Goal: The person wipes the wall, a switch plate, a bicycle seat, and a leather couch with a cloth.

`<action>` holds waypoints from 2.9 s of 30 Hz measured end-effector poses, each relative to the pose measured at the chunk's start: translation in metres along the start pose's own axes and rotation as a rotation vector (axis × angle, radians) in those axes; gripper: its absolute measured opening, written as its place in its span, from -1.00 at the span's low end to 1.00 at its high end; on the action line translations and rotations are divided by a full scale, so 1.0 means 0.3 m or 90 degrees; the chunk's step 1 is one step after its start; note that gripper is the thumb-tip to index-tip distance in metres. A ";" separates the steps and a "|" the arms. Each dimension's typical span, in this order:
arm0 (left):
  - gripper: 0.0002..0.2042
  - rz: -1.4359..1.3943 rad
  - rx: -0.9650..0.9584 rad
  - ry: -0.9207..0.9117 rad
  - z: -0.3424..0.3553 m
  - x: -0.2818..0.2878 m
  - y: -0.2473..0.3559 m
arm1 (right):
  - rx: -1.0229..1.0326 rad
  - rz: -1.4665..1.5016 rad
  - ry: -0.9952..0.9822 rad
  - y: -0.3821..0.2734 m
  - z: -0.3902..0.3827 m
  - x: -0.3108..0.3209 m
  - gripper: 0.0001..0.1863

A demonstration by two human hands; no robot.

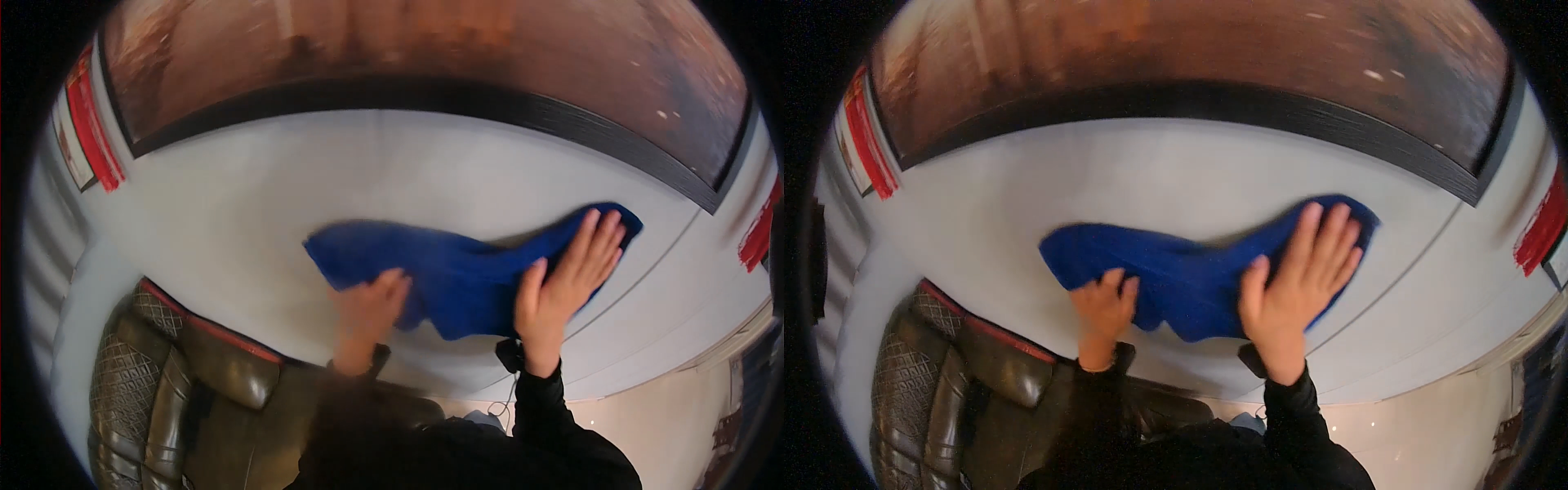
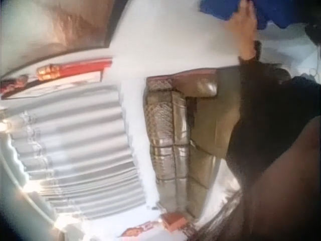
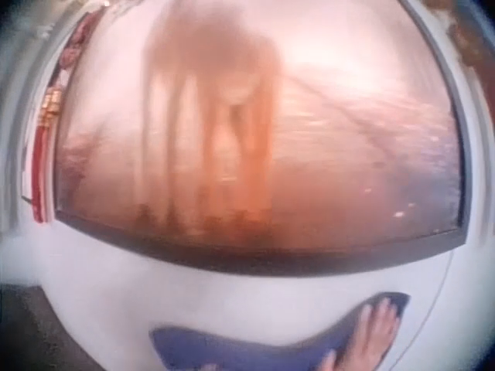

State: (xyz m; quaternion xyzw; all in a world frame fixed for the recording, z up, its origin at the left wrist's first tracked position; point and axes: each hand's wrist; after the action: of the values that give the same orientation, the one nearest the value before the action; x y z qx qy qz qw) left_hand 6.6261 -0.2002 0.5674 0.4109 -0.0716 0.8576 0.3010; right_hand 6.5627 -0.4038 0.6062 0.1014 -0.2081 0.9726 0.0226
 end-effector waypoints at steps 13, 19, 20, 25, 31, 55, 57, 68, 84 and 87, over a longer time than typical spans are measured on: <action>-0.58 -0.049 0.114 0.365 -0.110 -0.050 -0.459 | 0.244 0.281 -0.168 -0.629 -0.003 -0.214 -0.34; -0.53 -0.336 0.207 0.396 -0.226 -0.164 -0.598 | 0.357 0.337 -0.226 -0.895 -0.180 -0.453 -0.35; -0.50 -0.378 0.208 0.387 -0.230 -0.173 -0.590 | 0.354 0.329 -0.219 -0.877 -0.197 -0.467 -0.35; -0.50 -0.241 0.280 0.286 -0.323 -0.220 -0.740 | 0.338 0.358 -0.317 -0.790 -0.283 -0.432 -0.34; -0.48 -0.242 0.156 0.331 -0.004 0.048 -0.647 | 0.348 0.197 -0.244 -0.673 -0.198 -0.343 -0.36; -0.79 -0.132 -0.373 0.275 0.002 -0.417 0.603 | -0.142 0.050 0.151 0.587 -0.187 0.054 -0.08; -0.79 -0.133 -0.336 0.308 -0.042 -0.435 0.605 | -0.188 0.077 0.120 0.615 -0.218 0.076 -0.12; -0.82 -0.125 -0.017 0.233 -0.293 -0.396 0.439 | -0.007 0.002 0.091 0.363 -0.135 0.119 -0.27; -0.39 -0.132 0.271 0.203 -0.632 -0.340 0.166 | 0.324 0.114 -0.354 -0.288 -0.359 0.056 -0.36; -0.39 -0.187 0.311 0.159 -0.623 -0.414 0.193 | 0.384 0.006 -0.339 -0.180 -0.412 0.006 -0.40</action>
State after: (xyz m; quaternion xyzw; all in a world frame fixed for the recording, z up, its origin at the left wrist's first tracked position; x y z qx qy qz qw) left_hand 6.5288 -0.2345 0.3598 0.3682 0.2342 0.8407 0.3207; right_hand 6.5423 -0.3039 0.5179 0.3510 0.0880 0.9298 -0.0675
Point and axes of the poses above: each hand's wrist, its own z-axis towards the middle knuckle, its own x-axis out of the back of the hand, y = z × x, and after that the axes turned 12 degrees about -x, right-handed
